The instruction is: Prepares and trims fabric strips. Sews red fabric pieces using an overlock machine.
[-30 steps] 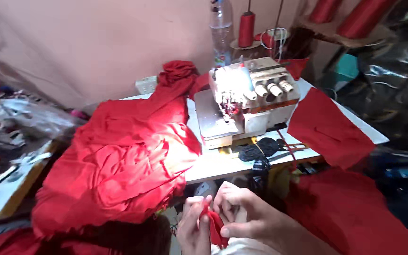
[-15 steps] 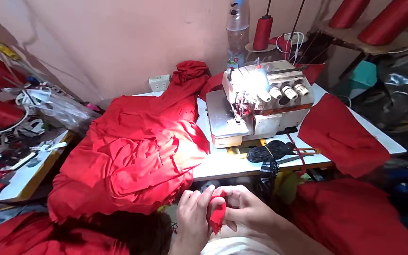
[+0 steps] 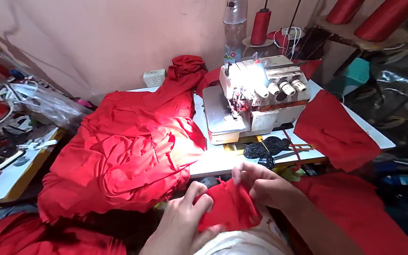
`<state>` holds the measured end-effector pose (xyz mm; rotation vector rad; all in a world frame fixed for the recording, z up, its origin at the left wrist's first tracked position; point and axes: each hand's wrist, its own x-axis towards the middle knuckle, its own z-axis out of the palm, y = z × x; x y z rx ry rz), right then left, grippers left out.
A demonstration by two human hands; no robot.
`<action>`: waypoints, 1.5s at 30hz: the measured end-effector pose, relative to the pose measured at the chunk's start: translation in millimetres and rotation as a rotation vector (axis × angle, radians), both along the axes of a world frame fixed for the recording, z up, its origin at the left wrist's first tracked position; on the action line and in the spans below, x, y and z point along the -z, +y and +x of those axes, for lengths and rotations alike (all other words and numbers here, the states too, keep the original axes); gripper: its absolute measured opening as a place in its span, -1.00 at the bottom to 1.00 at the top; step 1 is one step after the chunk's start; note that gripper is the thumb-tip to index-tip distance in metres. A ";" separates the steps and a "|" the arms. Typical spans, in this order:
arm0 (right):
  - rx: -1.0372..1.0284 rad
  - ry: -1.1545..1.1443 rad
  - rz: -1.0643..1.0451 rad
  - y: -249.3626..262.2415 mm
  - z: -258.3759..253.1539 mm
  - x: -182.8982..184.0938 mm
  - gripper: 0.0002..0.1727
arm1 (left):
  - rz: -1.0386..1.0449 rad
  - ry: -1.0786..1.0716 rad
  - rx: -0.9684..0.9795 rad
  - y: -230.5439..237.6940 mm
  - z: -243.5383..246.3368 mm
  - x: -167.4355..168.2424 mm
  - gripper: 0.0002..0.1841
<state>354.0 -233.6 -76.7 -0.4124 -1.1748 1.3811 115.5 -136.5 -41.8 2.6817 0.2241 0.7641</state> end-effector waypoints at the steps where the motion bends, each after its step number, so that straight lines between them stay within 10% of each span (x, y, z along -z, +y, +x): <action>1: 0.061 -0.119 0.057 -1.5 4.4 -3.1 -0.71 | 0.142 0.019 -0.064 -1.1 1.7 -0.4 -0.63; 10: 0.754 -1.169 0.419 -18.6 4.6 -18.5 -0.75 | -0.279 -0.113 0.068 17.8 -3.8 -12.4 -0.82; 36: 0.699 -0.606 0.339 1.9 -5.4 -25.9 -0.81 | -0.264 -0.484 -0.045 3.8 9.3 5.6 -0.80; 45: 0.766 -0.946 0.316 -1.5 -0.7 -33.1 -0.76 | 0.014 -0.462 -0.195 -3.8 4.2 -3.5 -0.75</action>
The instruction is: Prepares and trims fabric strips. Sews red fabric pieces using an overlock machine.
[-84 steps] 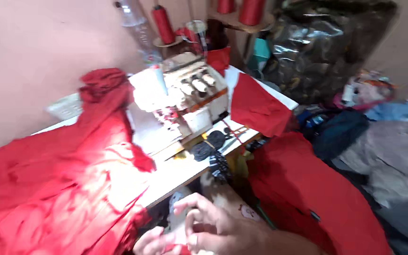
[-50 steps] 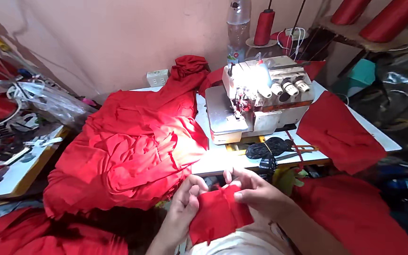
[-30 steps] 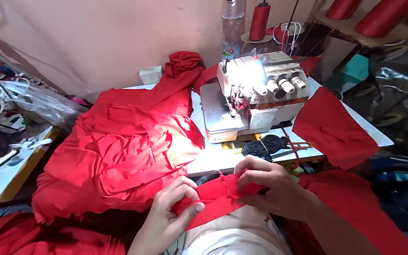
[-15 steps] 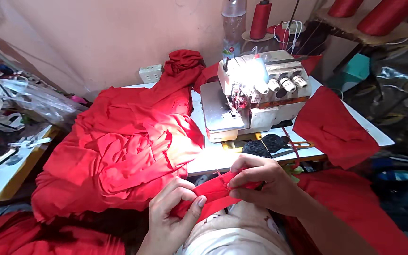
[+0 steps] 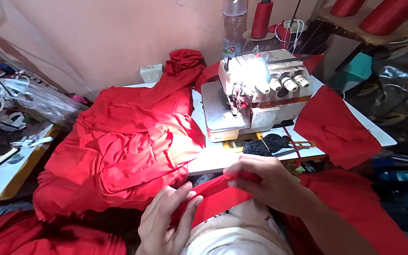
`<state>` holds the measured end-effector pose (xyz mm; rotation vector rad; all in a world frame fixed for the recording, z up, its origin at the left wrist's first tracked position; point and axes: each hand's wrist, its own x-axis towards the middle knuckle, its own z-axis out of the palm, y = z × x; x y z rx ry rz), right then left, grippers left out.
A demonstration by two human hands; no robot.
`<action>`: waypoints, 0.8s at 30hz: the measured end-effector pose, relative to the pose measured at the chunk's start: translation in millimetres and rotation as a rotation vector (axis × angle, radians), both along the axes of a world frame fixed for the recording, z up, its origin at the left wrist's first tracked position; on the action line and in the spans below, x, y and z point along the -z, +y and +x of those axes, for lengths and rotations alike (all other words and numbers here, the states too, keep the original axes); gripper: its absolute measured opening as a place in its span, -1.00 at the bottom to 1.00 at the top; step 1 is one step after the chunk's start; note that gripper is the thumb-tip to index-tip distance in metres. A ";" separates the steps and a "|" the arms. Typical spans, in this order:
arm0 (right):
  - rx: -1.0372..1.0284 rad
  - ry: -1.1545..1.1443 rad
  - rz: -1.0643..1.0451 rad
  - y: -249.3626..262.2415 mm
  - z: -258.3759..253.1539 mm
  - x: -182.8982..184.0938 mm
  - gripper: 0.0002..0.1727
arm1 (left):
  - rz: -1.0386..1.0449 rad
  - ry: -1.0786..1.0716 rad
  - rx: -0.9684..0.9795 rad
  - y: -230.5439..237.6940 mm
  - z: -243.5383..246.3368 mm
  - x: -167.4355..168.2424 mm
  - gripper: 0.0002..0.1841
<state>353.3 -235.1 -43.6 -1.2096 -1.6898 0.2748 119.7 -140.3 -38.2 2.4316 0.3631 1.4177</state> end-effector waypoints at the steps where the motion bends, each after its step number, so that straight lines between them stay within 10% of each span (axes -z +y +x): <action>1: -0.041 -0.041 -0.004 3.2 3.9 2.4 -0.76 | 0.050 0.069 -0.059 1.9 -0.5 -0.9 -0.72; 7: -0.550 0.510 -0.197 30.3 7.4 35.3 -0.82 | -0.541 0.291 0.214 28.1 -3.1 16.0 -0.72; 12: -0.291 1.004 -0.184 37.8 -42.7 40.3 -0.70 | -1.016 0.067 0.334 10.5 0.6 31.0 -0.79; 24: -0.443 0.006 -0.157 152.8 -46.8 3.0 -0.72 | -0.335 0.184 -0.304 57.6 -66.8 20.3 -0.70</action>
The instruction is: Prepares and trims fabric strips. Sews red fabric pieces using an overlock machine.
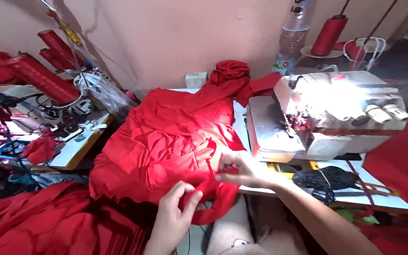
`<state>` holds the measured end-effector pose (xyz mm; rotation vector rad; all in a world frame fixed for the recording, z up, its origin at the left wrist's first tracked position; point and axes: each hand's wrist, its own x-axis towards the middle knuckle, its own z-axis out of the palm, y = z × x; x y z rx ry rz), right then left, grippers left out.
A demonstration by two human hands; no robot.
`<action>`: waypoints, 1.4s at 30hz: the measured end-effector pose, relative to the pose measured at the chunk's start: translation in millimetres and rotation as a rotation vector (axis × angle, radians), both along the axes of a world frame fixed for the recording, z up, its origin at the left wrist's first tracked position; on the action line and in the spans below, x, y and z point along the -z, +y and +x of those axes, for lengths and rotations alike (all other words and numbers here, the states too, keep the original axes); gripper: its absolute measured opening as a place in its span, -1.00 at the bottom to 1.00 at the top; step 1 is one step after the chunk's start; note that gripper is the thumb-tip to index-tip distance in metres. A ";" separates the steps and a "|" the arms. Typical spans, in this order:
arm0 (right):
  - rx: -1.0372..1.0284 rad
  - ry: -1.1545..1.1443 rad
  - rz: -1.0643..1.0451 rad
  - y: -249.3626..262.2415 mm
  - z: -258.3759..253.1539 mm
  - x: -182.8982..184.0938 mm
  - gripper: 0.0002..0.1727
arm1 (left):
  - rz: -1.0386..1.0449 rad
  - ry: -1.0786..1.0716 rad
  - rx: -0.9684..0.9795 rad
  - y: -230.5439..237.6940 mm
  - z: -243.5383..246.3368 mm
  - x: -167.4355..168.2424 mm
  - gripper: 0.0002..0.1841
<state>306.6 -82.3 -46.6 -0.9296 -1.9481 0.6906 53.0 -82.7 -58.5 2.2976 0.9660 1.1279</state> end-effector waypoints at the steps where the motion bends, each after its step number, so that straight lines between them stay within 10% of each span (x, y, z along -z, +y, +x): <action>1: 0.025 -0.069 -0.034 20.9 -3.3 -5.1 -0.70 | 0.051 0.049 -0.058 19.2 -1.6 0.2 -0.71; 12: 0.040 -0.482 -0.265 103.5 -15.7 4.5 -0.62 | -0.362 0.747 -0.182 95.0 -5.9 -34.1 -0.63; 23: 0.326 -0.256 0.266 67.8 -11.4 -5.0 -0.57 | 0.269 0.114 -0.219 63.8 -14.9 -15.4 -0.77; 32: 0.670 -0.159 0.505 17.8 9.3 -3.8 -0.71 | 0.490 0.118 -0.242 58.0 33.1 -53.8 -0.72; 38: 1.166 0.278 0.562 -36.5 42.5 30.8 -0.80 | 0.609 0.073 0.102 97.5 183.2 -71.9 -0.82; 42: 1.146 0.921 0.127 -77.1 47.1 57.8 -0.77 | 0.240 0.500 0.324 92.4 255.1 -52.0 -0.83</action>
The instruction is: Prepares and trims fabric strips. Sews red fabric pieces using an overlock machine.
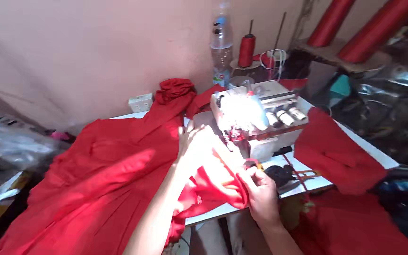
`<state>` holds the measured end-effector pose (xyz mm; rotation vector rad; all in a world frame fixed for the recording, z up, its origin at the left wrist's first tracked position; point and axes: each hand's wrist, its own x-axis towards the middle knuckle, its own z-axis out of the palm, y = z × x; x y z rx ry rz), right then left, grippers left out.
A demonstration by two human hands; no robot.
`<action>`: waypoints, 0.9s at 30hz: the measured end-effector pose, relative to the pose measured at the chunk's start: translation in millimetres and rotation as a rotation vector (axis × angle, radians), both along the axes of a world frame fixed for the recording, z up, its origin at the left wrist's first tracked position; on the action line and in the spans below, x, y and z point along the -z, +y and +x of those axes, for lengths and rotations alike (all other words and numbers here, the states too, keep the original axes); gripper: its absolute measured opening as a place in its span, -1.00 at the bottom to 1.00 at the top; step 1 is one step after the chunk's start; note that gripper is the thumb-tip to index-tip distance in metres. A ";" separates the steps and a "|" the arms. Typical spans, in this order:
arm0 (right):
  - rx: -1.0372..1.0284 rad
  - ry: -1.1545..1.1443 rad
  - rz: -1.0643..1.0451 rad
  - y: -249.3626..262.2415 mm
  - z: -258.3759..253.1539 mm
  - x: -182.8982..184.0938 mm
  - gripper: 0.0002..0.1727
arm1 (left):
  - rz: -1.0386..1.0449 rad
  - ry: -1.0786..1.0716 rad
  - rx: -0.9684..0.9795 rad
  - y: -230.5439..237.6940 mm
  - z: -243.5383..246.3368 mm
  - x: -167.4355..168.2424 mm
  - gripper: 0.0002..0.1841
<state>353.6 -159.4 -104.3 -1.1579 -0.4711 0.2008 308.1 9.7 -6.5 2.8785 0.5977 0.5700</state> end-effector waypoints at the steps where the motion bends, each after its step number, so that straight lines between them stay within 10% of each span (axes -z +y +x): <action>1: -0.026 0.090 -0.021 -8.0 1.2 6.4 -0.76 | -0.059 0.092 -0.016 -2.1 7.7 6.6 -0.80; 6: -0.009 0.090 -0.005 -6.9 14.9 13.6 -0.77 | -0.165 0.285 -0.202 -7.4 30.1 2.7 -0.79; 14: -0.060 -0.018 -0.024 4.6 19.7 5.2 -0.89 | -0.104 0.014 -0.168 15.3 32.6 23.3 -0.86; 17: -0.040 -0.057 -0.080 0.1 17.7 4.4 -0.94 | -0.362 0.505 -0.365 -36.8 26.7 -47.8 -0.73; 20: 0.001 -0.110 -0.139 -0.8 18.2 6.3 -0.94 | -0.175 0.044 -0.225 -17.9 30.8 4.7 -0.77; 27: -0.002 -0.214 -0.208 0.4 28.5 6.4 -0.87 | -0.062 -0.112 -0.024 10.0 -21.0 4.3 -0.73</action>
